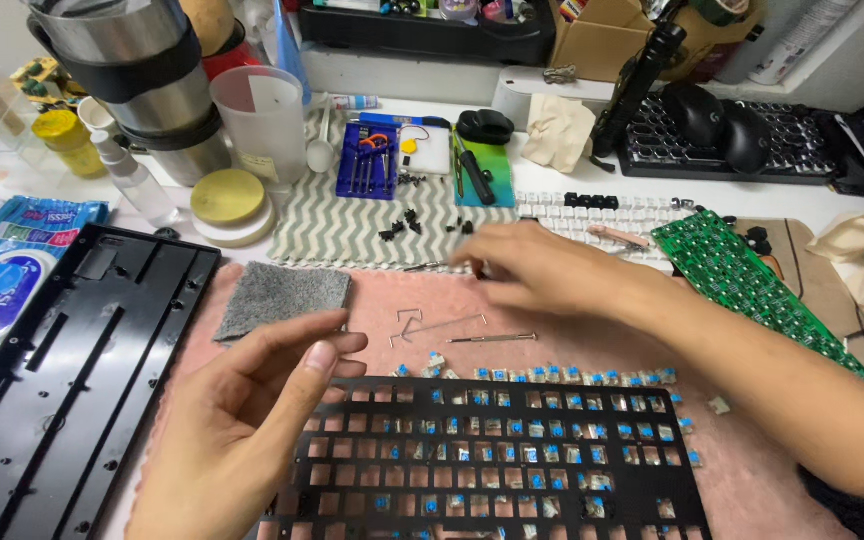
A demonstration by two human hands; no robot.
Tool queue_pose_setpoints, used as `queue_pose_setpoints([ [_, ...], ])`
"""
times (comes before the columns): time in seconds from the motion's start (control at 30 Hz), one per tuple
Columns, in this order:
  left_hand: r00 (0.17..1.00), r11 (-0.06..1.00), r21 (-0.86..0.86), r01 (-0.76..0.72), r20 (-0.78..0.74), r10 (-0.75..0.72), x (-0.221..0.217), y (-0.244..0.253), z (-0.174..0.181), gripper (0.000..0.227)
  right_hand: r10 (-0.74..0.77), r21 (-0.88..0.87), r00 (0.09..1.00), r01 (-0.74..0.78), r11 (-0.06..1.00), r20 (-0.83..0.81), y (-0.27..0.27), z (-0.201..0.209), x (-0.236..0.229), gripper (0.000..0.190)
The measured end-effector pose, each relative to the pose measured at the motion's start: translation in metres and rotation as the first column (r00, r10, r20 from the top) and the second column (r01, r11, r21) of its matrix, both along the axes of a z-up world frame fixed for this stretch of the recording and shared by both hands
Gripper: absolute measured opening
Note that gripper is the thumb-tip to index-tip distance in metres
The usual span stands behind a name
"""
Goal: The person assembles a mechanical keyboard by installing stabilizers onto the black plate. They pick up small black plastic stabilizer parts, align them with the corresponding switch positions, and press them into place. The person repeats this process for multiple stabilizers across the keyboard plate.
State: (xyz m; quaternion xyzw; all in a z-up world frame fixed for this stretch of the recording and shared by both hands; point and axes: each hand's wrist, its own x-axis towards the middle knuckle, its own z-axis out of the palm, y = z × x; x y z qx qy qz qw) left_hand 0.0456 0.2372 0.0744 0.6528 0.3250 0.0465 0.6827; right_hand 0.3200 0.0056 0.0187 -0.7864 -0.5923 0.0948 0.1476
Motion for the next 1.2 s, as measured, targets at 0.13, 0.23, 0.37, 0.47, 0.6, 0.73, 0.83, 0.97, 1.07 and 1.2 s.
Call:
queue_pose_setpoints([
  [0.13, 1.000, 1.000, 0.009, 0.025, 0.014, -0.025, -0.001, -0.006, -0.003, 0.040, -0.055, -0.165, 0.994, 0.039, 0.985, -0.096, -0.040, 0.009, -0.020, 0.037],
  [0.23, 0.998, 0.996, 0.055, 0.068, 0.009, -0.068, -0.002, -0.009, -0.003, 0.041, -0.107, -0.243, 0.991, 0.084, 0.966, -0.084, -0.056, 0.007, -0.020, 0.040],
  [0.37, 0.996, 0.996, 0.038, 0.076, 0.052, -0.078, -0.004, -0.011, -0.008, 0.040, -0.097, -0.128, 0.991, 0.085, 0.988, -0.091, -0.047, 0.015, -0.012, 0.038],
  [0.47, 0.994, 0.996, 0.042, 0.081, 0.073, -0.084, -0.005, -0.011, -0.010, 0.041, -0.152, -0.077, 0.987, 0.156, 0.985, 0.051, -0.028, 0.007, 0.008, 0.035],
  [0.6, 0.985, 0.990, 0.109, 0.085, 0.144, -0.100, -0.007, -0.009, -0.014, 0.040, -0.265, 0.032, 0.962, 0.264, 0.964, 0.062, 0.008, -0.014, 0.038, 0.028],
  [0.73, 0.971, 0.977, 0.203, 0.070, 0.211, -0.114, -0.008, -0.004, -0.022, 0.039, -0.299, 0.023, 0.953, 0.298, 0.954, 0.059, 0.033, -0.036, 0.057, 0.019],
  [0.83, 0.985, 0.975, 0.218, 0.054, 0.146, -0.087, -0.008, -0.003, -0.013, 0.041, -0.404, -0.068, 0.914, 0.406, 0.911, 0.033, 0.041, -0.028, 0.051, 0.015],
  [0.97, 0.989, 0.974, 0.220, 0.053, 0.121, -0.081, -0.006, -0.005, -0.014, 0.041, -0.392, -0.082, 0.920, 0.390, 0.917, -0.014, 0.036, -0.002, 0.037, 0.007],
  [1.07, 0.988, 0.962, 0.258, 0.087, 0.100, -0.116, -0.005, -0.006, -0.016, 0.039, -0.452, -0.126, 0.890, 0.444, 0.887, -0.050, 0.024, 0.005, 0.035, 0.011],
  [1.2, 0.982, 0.958, 0.264, 0.115, 0.115, -0.149, -0.004, -0.011, -0.020, 0.038, -0.441, -0.021, 0.892, 0.441, 0.897, -0.095, 0.001, 0.003, 0.037, 0.013],
])
